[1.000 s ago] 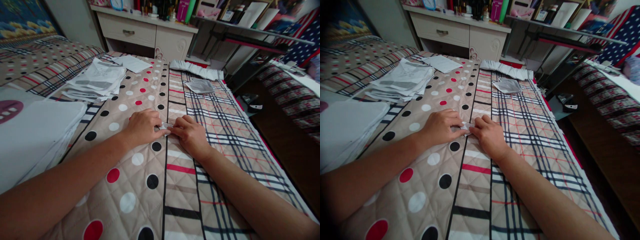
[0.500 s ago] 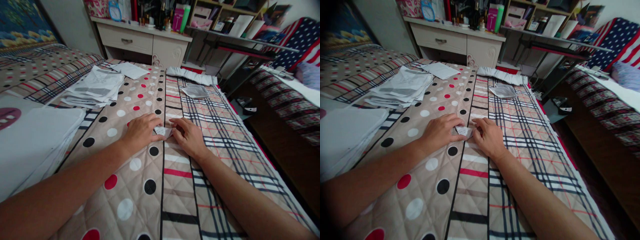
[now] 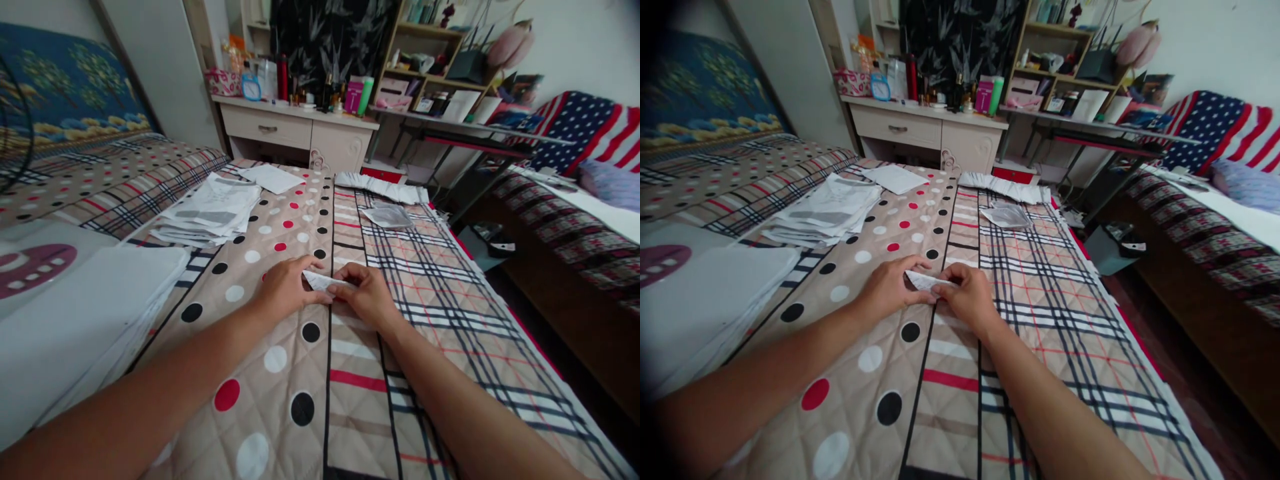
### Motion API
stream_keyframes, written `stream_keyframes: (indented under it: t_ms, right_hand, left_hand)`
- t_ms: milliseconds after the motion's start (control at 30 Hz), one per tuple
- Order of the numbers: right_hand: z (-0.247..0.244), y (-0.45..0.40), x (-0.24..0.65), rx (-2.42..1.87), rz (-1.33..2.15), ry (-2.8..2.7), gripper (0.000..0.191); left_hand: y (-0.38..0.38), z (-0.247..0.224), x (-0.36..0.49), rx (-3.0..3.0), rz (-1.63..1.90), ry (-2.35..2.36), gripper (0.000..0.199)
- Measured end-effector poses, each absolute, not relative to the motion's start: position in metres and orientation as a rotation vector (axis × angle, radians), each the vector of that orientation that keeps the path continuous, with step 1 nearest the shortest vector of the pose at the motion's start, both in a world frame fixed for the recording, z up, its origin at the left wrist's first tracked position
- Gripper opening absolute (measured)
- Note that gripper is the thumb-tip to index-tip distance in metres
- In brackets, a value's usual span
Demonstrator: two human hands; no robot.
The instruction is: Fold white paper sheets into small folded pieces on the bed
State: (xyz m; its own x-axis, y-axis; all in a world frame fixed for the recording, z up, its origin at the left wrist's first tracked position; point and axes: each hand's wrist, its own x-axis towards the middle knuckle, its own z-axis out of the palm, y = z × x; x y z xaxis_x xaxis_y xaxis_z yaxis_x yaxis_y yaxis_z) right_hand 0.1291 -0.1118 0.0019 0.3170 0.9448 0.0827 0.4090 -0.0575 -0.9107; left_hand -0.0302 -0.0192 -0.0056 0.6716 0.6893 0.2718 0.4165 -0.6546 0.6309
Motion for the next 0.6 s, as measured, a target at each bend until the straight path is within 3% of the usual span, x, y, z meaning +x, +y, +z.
stream_keyframes:
  t_ms: [133, 600]
  right_hand:
    - [0.0, -0.115, 0.122, -1.496, 0.621, -1.162, 0.015]
    - [0.001, -0.122, 0.121, -1.441, 0.338, -1.312, 0.012]
  left_hand:
    - [-0.015, -0.01, -0.028, 2.034, 0.834, 0.71, 0.032]
    - [-0.02, 0.005, -0.03, 2.071, 1.058, 0.462, 0.018]
